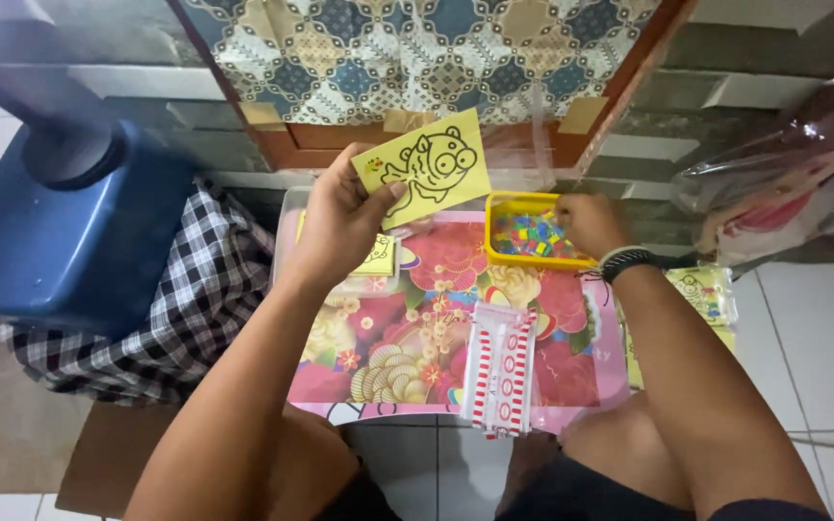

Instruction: The person sits on the floor and packs yellow paper cutouts with cartoon animal drawings into small clear plastic bags. They also place small colorful plastic pieces into the bags along with the cutouts. The person seals the bags and places them into a larger clear plastic container.

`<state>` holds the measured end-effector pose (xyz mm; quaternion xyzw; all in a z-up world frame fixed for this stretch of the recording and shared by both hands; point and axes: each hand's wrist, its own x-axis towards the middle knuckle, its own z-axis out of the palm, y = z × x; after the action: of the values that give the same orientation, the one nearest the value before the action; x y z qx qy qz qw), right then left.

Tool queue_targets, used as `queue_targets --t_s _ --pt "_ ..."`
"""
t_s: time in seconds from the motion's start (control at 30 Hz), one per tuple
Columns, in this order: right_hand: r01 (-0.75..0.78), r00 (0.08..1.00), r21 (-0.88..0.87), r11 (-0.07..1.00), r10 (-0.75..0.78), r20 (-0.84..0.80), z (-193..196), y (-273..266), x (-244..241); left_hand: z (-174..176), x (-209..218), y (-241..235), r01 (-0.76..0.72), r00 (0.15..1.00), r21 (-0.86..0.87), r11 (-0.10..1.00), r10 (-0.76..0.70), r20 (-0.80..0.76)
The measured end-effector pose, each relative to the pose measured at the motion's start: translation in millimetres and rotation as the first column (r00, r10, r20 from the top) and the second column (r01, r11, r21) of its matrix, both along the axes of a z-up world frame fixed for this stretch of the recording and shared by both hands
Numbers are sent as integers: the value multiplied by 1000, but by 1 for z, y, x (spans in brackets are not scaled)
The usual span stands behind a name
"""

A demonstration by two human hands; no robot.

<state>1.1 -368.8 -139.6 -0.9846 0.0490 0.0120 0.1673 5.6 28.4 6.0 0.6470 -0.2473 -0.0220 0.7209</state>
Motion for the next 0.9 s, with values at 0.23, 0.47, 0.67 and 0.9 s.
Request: queue_targets --t_s 0.23,0.47,0.67,0.9 --pt "4 995 3 1000 -4 100 12 6 -17 -3 1 3 1 1000 -40 999 -1 5" --pt "141 912 156 978 -190 365 37 -10 -3 -5 1 9 -26 1000 -30 999 26 5" --pt "-141 793 638 757 -300 530 159 51 -65 18 -8 15 -39 999 131 991 41 -15" --pt "-401 868 579 710 94 487 192 116 -89 -15 6 -1 -5 997 70 998 -1 84"
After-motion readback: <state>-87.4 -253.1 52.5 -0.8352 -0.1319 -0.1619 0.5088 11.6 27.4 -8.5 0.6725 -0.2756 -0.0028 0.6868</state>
